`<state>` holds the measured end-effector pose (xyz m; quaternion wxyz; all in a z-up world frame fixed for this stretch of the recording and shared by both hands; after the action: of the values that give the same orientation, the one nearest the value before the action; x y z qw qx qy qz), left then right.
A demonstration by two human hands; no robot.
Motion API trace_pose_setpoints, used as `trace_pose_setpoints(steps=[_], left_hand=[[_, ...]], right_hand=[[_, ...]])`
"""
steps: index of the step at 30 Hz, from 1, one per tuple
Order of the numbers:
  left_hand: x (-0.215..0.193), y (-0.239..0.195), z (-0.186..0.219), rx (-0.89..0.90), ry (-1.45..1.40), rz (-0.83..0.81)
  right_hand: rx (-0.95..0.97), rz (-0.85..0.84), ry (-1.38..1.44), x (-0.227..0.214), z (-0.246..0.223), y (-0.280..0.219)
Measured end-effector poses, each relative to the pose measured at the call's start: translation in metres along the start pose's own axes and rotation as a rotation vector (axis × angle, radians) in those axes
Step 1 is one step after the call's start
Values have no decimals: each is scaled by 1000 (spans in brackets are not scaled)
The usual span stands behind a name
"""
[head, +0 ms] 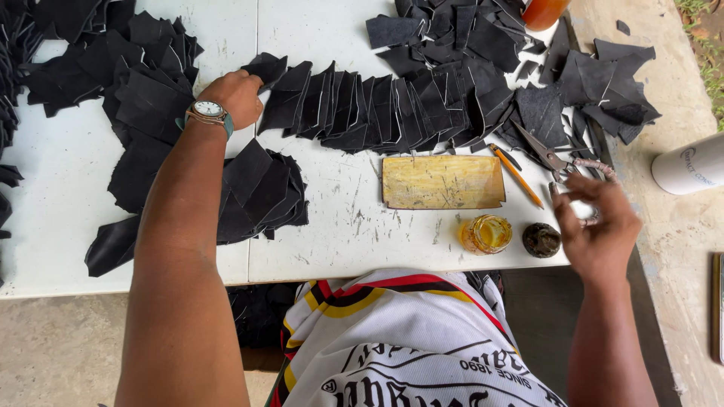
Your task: The person uses a wooden template and pencil to mark shapes on black leather pieces, then cuts them with shears. They handle the leather pieces, apply a yellow substance from a jar, and stack the cut pieces on the table.
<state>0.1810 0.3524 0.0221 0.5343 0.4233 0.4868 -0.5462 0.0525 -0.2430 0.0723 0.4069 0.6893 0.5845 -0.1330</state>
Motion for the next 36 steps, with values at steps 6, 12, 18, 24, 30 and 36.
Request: trace_pose_setpoints(steps=[6,12,18,24,30,36], left_hand=[[0,9,-32,-29,-141,359],[-39,-12,-38,231,-114,777],[-67,-49,11,370,-303,824],[-89,-96,91,384,-522,836],[-62,-152,177,293,-605,765],[-9,-212,280,732,-442,545]], right_hand=[[-194,-332,74,23,-44,-23],[-336,-347,20,27,-57,-17],[-305,-372,-122,22,-65,-11],[-219,-455,-320,28,-59,15],[-135,-124,604,7,-85,-10],[427,-428,1464,131,-75,-31]])
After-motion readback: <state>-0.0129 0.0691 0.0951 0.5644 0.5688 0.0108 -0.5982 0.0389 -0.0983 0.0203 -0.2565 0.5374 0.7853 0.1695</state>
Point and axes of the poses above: each hand's wrist, its own y-axis towards the middle knuckle, its own x-axis out of the palm, z = x × y, the point moved 5 cm from there along y, towards the middle knuckle, and after that the axes turned 5 degrees about -y, right-handed, at the moved point
